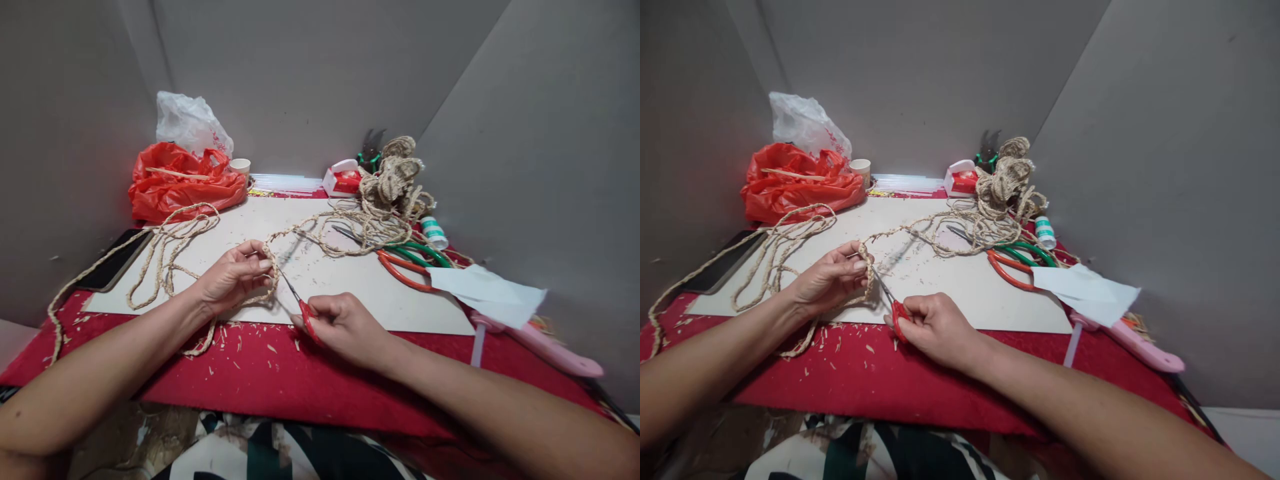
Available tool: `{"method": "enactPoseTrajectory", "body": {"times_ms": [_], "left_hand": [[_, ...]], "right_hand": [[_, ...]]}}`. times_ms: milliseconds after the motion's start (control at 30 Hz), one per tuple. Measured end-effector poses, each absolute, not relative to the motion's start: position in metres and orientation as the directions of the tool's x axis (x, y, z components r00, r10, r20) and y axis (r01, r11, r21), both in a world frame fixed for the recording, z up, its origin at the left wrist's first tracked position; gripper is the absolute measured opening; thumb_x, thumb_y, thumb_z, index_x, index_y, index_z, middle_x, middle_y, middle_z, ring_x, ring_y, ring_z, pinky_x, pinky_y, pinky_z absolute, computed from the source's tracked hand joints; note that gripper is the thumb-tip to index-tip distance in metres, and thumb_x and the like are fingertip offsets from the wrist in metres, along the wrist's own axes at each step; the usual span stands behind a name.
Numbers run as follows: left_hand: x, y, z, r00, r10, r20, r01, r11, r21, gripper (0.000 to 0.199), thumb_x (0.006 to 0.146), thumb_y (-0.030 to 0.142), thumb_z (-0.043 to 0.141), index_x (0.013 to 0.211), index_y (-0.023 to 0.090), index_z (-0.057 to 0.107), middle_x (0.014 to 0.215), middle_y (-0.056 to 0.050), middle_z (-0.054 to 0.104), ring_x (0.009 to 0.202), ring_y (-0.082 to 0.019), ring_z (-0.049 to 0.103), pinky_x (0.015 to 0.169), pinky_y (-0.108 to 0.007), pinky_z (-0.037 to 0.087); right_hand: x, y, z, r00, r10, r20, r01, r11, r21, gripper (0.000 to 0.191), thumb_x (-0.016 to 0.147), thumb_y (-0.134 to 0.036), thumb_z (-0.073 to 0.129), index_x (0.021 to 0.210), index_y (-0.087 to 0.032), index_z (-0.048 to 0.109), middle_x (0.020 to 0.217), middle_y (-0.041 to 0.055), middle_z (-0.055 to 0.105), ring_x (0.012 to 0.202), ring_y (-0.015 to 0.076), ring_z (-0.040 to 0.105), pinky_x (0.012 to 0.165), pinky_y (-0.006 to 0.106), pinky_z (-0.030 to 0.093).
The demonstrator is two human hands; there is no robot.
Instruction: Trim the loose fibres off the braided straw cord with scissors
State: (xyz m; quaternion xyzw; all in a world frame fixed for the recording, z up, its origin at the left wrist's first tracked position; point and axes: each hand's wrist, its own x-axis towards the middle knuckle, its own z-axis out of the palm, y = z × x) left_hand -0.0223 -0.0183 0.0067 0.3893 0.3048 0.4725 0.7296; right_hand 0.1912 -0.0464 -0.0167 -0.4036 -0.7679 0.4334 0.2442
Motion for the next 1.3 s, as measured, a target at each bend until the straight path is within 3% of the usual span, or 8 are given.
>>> {"method": "enactPoseTrajectory", "body": {"times_ms": [200, 467, 700, 1133, 1300], "left_hand": [[-0.0229, -0.018, 0.0066, 0.379, 0.922, -0.077, -0.448, 0.255, 0.857, 0.021, 0.069, 0.008, 0.074, 0.081, 0.014, 0.057, 0.069, 0.002, 0.062, 0.061, -0.008, 0.057, 0.06, -0.02, 0.047], [-0.0216, -0.0193, 0.0082, 0.382, 0.919, -0.095, -0.419, 0.264, 0.869, 0.022, 0.068, 0.011, 0.075, 0.08, 0.015, 0.057, 0.067, 0.003, 0.06, 0.059, -0.007, 0.055, 0.06, -0.02, 0.046], [-0.0219, -0.0202, 0.0071, 0.41, 0.907, -0.096, -0.403, 0.275, 0.873, 0.022, 0.067, 0.012, 0.075, 0.081, 0.016, 0.059, 0.071, 0.002, 0.063, 0.064, -0.009, 0.061, 0.066, -0.021, 0.046], [-0.0196, -0.0236, 0.0053, 0.471, 0.87, -0.144, -0.349, 0.334, 0.876, 0.027, 0.065, 0.008, 0.072, 0.089, 0.015, 0.06, 0.073, 0.001, 0.065, 0.061, -0.008, 0.059, 0.062, -0.02, 0.043], [-0.0178, -0.0244, 0.0066, 0.468, 0.874, -0.13, -0.34, 0.314, 0.887, 0.021, 0.072, 0.018, 0.072, 0.088, 0.015, 0.059, 0.076, -0.004, 0.069, 0.065, -0.01, 0.062, 0.064, -0.023, 0.045]], "right_hand": [[0.1906, -0.0465, -0.0168, -0.554, 0.832, 0.016, 0.405, 0.287, -0.868, 0.037, 0.08, -0.038, 0.057, 0.053, -0.018, 0.043, 0.047, -0.007, 0.03, 0.047, 0.0065, 0.025, 0.043, 0.021, 0.02], [0.1924, -0.0433, -0.0162, -0.533, 0.843, 0.07, 0.366, 0.305, -0.879, 0.039, 0.083, -0.035, 0.052, 0.053, -0.019, 0.033, 0.052, -0.006, 0.025, 0.052, 0.0073, 0.023, 0.047, 0.021, 0.022], [0.1938, -0.0421, -0.0164, -0.49, 0.872, 0.014, 0.372, 0.224, -0.901, 0.043, 0.078, -0.041, 0.062, 0.053, -0.019, 0.034, 0.052, -0.0068, 0.024, 0.052, 0.0075, 0.022, 0.047, 0.023, 0.019], [0.1939, -0.0405, -0.0182, -0.524, 0.851, 0.013, 0.435, 0.281, -0.855, 0.038, 0.079, -0.039, 0.059, 0.054, -0.018, 0.04, 0.049, -0.0069, 0.029, 0.049, 0.007, 0.025, 0.045, 0.021, 0.02], [0.194, -0.0404, -0.02, -0.534, 0.844, 0.037, 0.434, 0.311, -0.846, 0.035, 0.081, -0.033, 0.056, 0.054, -0.018, 0.04, 0.05, -0.0068, 0.029, 0.049, 0.007, 0.025, 0.045, 0.021, 0.021]]}}
